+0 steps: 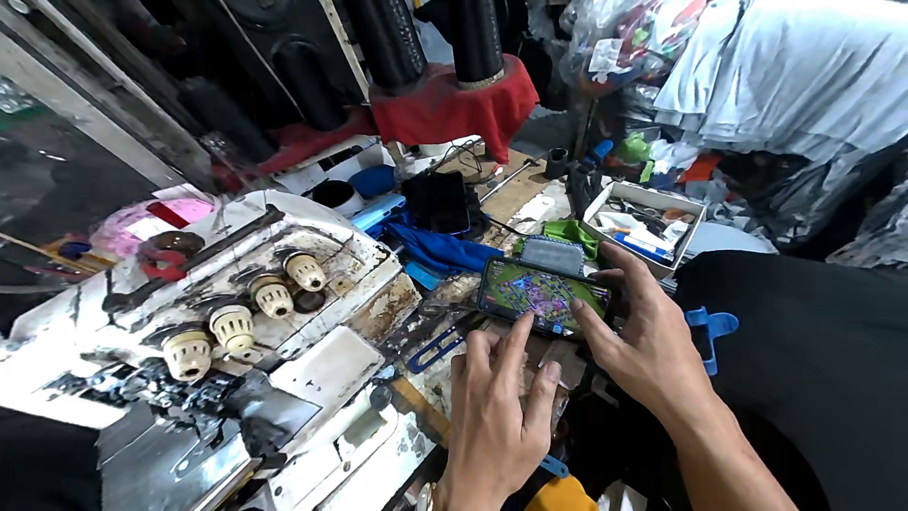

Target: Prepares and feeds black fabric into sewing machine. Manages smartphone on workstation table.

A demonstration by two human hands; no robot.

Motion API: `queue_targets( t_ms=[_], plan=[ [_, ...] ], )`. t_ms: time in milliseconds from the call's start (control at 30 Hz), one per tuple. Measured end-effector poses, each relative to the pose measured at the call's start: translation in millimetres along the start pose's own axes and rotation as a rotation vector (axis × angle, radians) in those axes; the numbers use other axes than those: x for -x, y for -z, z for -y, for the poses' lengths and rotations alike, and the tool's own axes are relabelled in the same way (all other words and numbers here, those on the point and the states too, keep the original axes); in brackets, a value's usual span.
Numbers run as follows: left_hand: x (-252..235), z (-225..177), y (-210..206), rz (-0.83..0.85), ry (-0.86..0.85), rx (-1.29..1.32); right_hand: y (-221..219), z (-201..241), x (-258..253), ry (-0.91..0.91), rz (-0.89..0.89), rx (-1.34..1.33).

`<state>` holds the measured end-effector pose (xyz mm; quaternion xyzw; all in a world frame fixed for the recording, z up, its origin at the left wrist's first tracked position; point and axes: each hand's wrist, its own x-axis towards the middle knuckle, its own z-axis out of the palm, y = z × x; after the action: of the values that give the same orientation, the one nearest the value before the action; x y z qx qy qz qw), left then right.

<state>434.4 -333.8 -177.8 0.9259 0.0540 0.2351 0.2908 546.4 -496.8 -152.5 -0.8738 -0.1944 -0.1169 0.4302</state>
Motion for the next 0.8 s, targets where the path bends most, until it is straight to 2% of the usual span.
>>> queue_targets(
  t_ms=[500,800],
  plan=[
    [-1.2,-0.4,-0.8,0.003,-0.009,-0.003,6.6,-6.4,9.7,-0.011,0.054,-0.142],
    [-5.3,-6.7,-0.7,0.028,-0.028,-0.037,6.7,-7.3,9.8,0.008,0.053,-0.138]
  ],
)
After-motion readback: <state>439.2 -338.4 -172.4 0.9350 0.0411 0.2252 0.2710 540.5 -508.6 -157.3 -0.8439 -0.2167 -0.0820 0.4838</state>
